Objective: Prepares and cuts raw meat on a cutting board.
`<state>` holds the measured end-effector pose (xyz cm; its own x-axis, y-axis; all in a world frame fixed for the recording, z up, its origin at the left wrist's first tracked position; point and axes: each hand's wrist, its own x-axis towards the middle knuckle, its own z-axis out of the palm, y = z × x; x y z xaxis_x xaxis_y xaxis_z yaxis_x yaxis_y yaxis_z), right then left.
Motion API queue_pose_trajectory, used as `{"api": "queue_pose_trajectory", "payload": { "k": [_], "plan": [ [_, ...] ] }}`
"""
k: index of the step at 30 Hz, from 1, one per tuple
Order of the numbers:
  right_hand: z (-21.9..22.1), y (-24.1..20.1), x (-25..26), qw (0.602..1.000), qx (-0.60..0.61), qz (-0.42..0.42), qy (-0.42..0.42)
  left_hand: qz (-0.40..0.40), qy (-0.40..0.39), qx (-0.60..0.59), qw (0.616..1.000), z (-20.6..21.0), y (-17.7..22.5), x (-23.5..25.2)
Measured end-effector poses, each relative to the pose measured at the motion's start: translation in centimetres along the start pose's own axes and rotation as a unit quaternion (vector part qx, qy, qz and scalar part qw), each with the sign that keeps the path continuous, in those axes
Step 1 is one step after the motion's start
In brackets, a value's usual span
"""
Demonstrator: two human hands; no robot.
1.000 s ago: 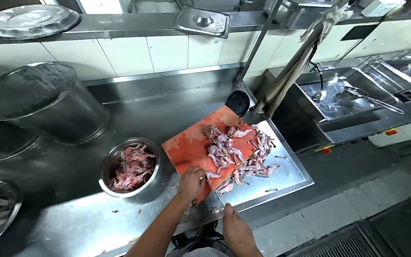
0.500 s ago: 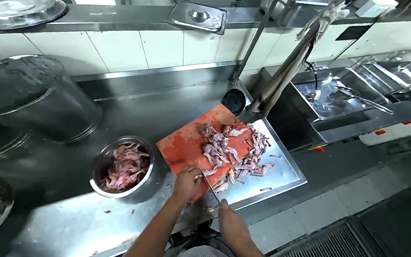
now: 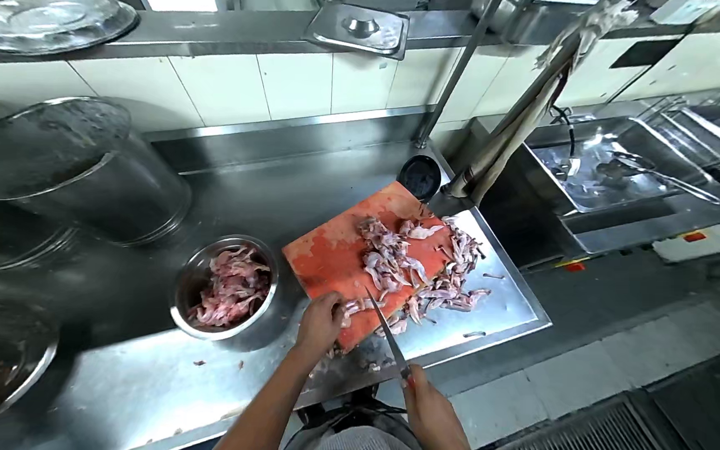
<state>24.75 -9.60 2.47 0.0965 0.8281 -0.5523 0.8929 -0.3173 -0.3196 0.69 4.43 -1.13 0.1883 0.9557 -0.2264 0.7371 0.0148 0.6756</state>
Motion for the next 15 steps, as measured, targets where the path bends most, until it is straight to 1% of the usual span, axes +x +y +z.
{"api": "queue_pose_trajectory", "payload": {
  "k": [3, 6, 9, 12, 15],
  "plan": [
    [0.0, 0.3, 0.3, 1.0, -0.004, -0.005, 0.003, -0.036, -0.112, 0.084, 0.99, -1.5, 2.3, 1.5],
    [-0.2, 0.0, 0.9, 1.0, -0.012, -0.009, -0.007, -0.066, -0.149, 0.153, 0.975, -1.5, 4.6, 2.3],
    [-0.8, -0.6, 1.7, 1.0, 0.003, -0.011, 0.0, -0.059, -0.15, 0.169, 0.972, -1.2, 4.8, 2.2],
    [-2.2, -1.8, 3.7, 0.999, 0.017, -0.044, 0.023, -0.045, -0.131, 0.114, 0.984, -2.3, 3.3, 1.8],
    [-4.1, -3.8, 6.2, 0.997, -0.019, -0.067, 0.03, -0.056, -0.084, 0.058, 0.993, -3.6, 2.1, 0.8]
  ]
}}
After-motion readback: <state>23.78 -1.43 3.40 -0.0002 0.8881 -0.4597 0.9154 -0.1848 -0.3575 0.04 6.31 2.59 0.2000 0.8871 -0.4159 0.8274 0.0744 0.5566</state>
